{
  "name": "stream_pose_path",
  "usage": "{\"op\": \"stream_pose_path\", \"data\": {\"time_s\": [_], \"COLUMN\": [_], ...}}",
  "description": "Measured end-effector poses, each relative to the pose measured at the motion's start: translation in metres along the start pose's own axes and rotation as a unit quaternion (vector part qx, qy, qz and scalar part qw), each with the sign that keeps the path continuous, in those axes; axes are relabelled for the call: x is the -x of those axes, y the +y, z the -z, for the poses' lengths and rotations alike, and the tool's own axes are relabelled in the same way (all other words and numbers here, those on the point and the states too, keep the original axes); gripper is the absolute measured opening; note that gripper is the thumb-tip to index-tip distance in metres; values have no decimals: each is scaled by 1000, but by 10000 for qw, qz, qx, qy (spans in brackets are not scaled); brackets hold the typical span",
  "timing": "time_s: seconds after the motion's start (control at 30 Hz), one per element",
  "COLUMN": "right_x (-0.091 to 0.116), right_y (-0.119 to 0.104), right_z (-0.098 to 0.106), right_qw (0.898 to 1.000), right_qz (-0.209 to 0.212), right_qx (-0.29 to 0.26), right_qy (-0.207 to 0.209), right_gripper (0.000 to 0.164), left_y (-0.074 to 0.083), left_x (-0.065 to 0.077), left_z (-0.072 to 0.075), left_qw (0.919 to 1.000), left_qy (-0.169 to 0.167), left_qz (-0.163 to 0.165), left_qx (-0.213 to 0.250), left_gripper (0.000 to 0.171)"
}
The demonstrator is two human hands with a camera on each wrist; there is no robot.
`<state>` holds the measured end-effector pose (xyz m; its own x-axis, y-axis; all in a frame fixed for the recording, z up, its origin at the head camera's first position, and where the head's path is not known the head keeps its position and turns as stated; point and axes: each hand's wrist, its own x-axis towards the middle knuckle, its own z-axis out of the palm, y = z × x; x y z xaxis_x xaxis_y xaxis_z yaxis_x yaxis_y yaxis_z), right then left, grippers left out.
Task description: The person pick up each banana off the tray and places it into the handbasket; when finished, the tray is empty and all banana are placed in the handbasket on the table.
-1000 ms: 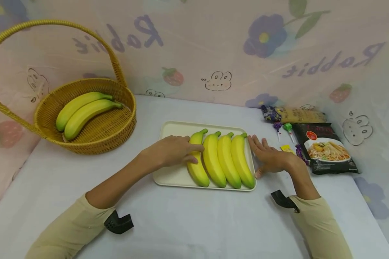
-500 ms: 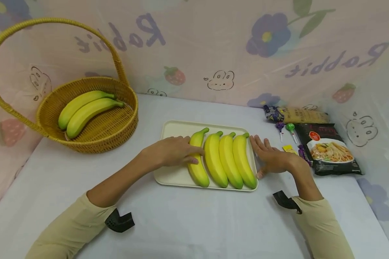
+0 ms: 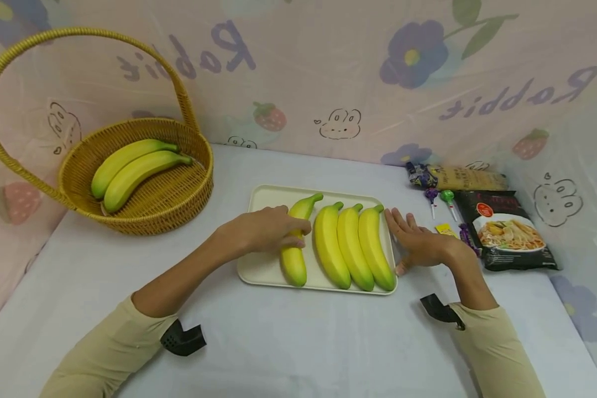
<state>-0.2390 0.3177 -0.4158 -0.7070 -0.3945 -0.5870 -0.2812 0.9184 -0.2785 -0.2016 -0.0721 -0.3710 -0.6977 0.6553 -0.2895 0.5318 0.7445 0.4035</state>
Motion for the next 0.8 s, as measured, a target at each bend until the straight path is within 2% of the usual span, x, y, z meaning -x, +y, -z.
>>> {"op": "stream_pose_path", "data": {"time_s": [0.1,0.37,0.6,0.8], "right_x": [-1,-1,0,1], "right_y": [2,3,2,0], "right_z": [-1,0,1,1], "right_qw": [10000,10000,10000,10000], "right_qz": [-37,-47,-8,1], "right_qx": [-32,-22,-58,-47], "right_qy": [-37,3,6,1], "right_gripper": [153,153,153,152], "left_y": [-1,-2,1,2], "left_x": [1,2,5,9], "left_z": [2,8,12,16], "left_qw": [9999,9953,9877,9825], "left_qy": [158,966,1559,1841], "left_qz": [29,-62,43,31], "left_qx": [45,-74,89,264], "left_gripper": [33,23,48,56]}}
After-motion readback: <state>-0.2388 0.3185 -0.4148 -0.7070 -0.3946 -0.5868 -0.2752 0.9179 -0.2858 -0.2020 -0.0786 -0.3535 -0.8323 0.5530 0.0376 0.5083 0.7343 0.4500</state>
